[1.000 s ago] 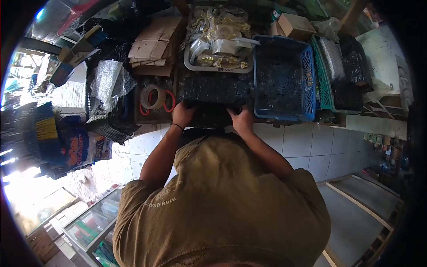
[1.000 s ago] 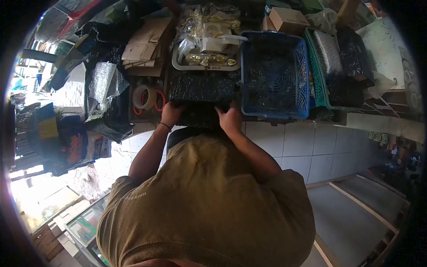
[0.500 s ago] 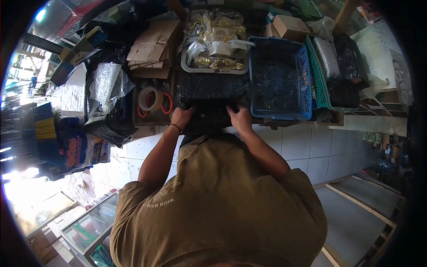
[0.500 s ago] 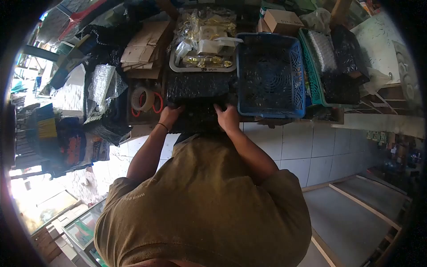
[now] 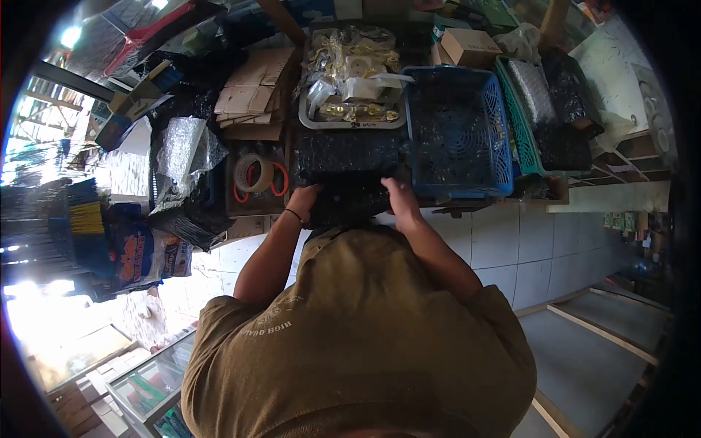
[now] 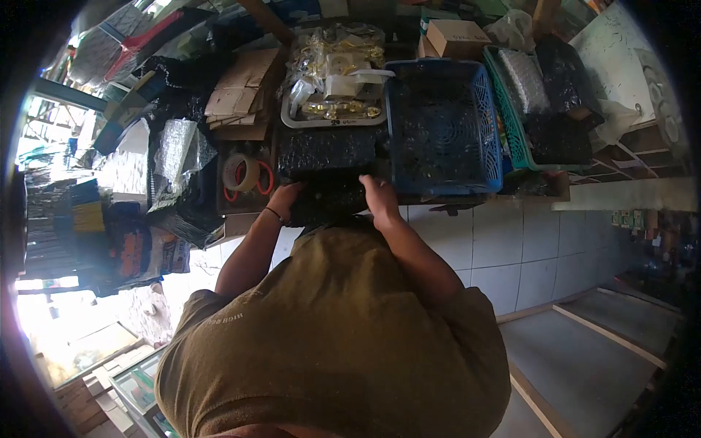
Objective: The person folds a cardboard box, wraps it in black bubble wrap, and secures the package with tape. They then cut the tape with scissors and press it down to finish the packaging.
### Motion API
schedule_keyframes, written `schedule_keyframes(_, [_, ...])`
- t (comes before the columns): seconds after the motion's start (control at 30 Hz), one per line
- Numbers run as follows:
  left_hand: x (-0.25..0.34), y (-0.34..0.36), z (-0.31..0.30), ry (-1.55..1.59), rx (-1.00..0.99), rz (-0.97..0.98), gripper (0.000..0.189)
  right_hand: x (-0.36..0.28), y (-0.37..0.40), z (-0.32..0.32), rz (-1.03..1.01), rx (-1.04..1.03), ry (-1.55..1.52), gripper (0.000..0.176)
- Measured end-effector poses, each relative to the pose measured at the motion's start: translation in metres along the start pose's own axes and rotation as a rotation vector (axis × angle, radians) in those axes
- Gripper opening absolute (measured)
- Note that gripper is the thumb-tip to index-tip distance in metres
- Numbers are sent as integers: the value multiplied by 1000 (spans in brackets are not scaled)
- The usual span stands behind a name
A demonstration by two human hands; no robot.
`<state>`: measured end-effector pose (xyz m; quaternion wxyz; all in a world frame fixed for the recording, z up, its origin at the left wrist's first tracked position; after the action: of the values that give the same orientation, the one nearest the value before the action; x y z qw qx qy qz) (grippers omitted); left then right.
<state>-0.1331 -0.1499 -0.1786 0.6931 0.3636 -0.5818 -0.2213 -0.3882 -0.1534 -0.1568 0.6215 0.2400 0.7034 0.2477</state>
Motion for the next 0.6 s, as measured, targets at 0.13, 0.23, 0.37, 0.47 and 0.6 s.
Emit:
schedule_keyframes(0.13, [-2, 23, 15, 345, -251, -298, 36, -36, 45, 5, 211, -13, -275, 75])
schedule_keyframes(0.23, [31, 52, 15, 457, -370, -104, 56, -31, 44, 8, 337, -152, -303, 97])
schedule_keyframes(0.37, [39, 42, -6, 374, -174, -139, 75, -32, 45, 11, 397, -214, -301, 101])
schedule_keyframes(0.47, [56, 38, -2, 216, -240, -86, 80, -33, 47, 12, 440, -187, -322, 89])
schedule_keyframes(0.6, [82, 51, 18, 84, -357, 5, 75, -37, 44, 13, 443, -183, -312, 84])
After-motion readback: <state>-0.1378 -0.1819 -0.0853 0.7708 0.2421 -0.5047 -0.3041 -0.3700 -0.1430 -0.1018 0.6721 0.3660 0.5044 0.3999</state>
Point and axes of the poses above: each hand's wrist, its own y-axis away from the middle knuckle, its own z-axis out of the palm, x = y × z, the point moved 7 cm from there along -y, towards the middle knuckle, and after that the axes turned 6 degrees about y, right-handed, at the moved point
